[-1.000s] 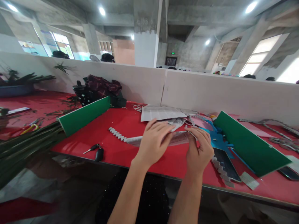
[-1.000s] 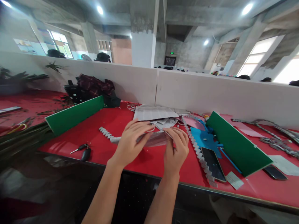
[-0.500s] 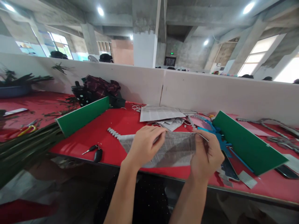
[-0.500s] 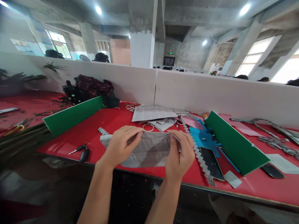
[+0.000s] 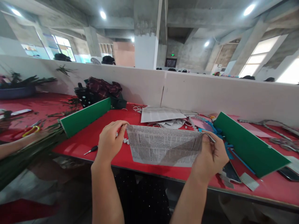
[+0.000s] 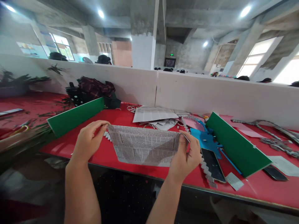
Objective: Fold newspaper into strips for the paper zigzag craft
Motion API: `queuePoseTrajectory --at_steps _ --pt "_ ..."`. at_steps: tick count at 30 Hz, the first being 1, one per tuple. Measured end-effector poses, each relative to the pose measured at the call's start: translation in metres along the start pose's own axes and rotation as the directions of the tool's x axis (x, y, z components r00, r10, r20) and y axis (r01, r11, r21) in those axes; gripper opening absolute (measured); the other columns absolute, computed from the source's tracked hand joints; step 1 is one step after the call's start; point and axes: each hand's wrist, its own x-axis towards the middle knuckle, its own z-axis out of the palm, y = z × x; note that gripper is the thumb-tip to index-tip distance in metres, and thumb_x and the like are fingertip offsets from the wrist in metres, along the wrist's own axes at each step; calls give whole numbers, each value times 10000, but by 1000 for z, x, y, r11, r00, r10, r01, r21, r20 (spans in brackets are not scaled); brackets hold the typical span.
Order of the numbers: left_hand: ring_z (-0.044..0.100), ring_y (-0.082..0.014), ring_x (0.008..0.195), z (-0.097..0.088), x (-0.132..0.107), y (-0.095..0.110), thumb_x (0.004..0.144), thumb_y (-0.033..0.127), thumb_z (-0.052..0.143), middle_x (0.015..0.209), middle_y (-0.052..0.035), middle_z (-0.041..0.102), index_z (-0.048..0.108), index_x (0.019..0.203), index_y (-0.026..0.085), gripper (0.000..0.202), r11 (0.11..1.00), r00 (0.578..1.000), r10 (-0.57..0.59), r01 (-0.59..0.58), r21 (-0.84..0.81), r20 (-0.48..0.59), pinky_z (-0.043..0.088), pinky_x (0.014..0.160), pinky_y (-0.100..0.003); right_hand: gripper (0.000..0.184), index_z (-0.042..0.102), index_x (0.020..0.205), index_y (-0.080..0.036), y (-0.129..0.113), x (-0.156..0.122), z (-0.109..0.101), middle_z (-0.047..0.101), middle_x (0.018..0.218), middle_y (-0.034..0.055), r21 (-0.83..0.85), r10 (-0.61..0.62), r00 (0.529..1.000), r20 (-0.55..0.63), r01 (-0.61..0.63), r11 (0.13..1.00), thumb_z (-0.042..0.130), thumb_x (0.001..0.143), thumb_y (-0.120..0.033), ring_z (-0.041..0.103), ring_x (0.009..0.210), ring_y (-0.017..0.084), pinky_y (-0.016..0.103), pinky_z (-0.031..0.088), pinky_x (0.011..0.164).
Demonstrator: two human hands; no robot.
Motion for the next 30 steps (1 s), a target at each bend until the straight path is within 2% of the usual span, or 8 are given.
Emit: queuePoseTrajectory --at_steps 4,8,10,12,16,19,24,30 --pt "579 -228 909 1 0 3 862 298 456 909 -28 661 648 903 250 202 997 980 -72 75 6 -186 398 853 -355 168 659 859 -194 -5 -4 8 654 828 40 14 -16 998 61 15 1000 544 838 -315 603 818 189 362 465 764" --pt "495 -249 1106 4 2 30 859 267 473 1089 -43 618 635 1021 257 230 999 903 -45 37 -29 -428 278 1022 -425 185 644 865 -188 -15 -14 21 644 831 44 75 -4 990 144 -7 997 501 859 -306 602 823 179 335 465 749" --pt "455 -252 1170 9 2 49 851 261 497 1164 -37 594 621 1071 262 252 999 923 21 -37 -33 -383 231 1056 -433 182 642 860 -190 -20 -19 27 638 830 39 97 -2 981 193 -17 995 493 864 -293 598 819 169 313 460 734" --pt "503 -234 1114 18 0 68 855 260 502 1109 -21 627 625 1062 277 242 986 963 148 -161 -37 -224 239 1052 -427 174 640 864 -194 -23 -23 30 638 835 32 126 10 970 243 -41 991 491 864 -284 593 811 161 295 455 718" --pt "591 -177 850 37 -5 90 896 241 441 900 -7 685 636 998 263 221 955 955 298 -297 -21 17 332 949 -395 180 631 904 -189 -23 -22 28 642 843 35 138 57 897 438 -129 982 489 861 -290 596 781 160 286 462 684" --pt "582 -166 779 43 -7 90 912 219 398 842 -21 679 641 964 230 249 951 948 309 -310 -2 77 378 825 -350 179 619 956 -198 -19 -17 21 642 885 37 124 48 825 562 -142 982 515 840 -287 596 780 159 285 469 676" --pt "574 -165 768 41 -5 83 909 187 385 813 -20 663 644 948 224 264 944 926 329 -326 -47 187 386 763 -333 139 642 896 -217 -14 -12 14 649 853 23 104 -18 757 653 -67 992 534 821 -262 586 774 158 301 462 695" --pt "589 -164 772 43 0 68 891 194 444 815 -5 671 659 893 242 220 942 914 327 -294 -162 240 401 758 -326 123 663 807 -212 -8 -8 13 661 802 21 75 -48 728 684 -5 997 546 783 -238 589 787 171 328 461 727"
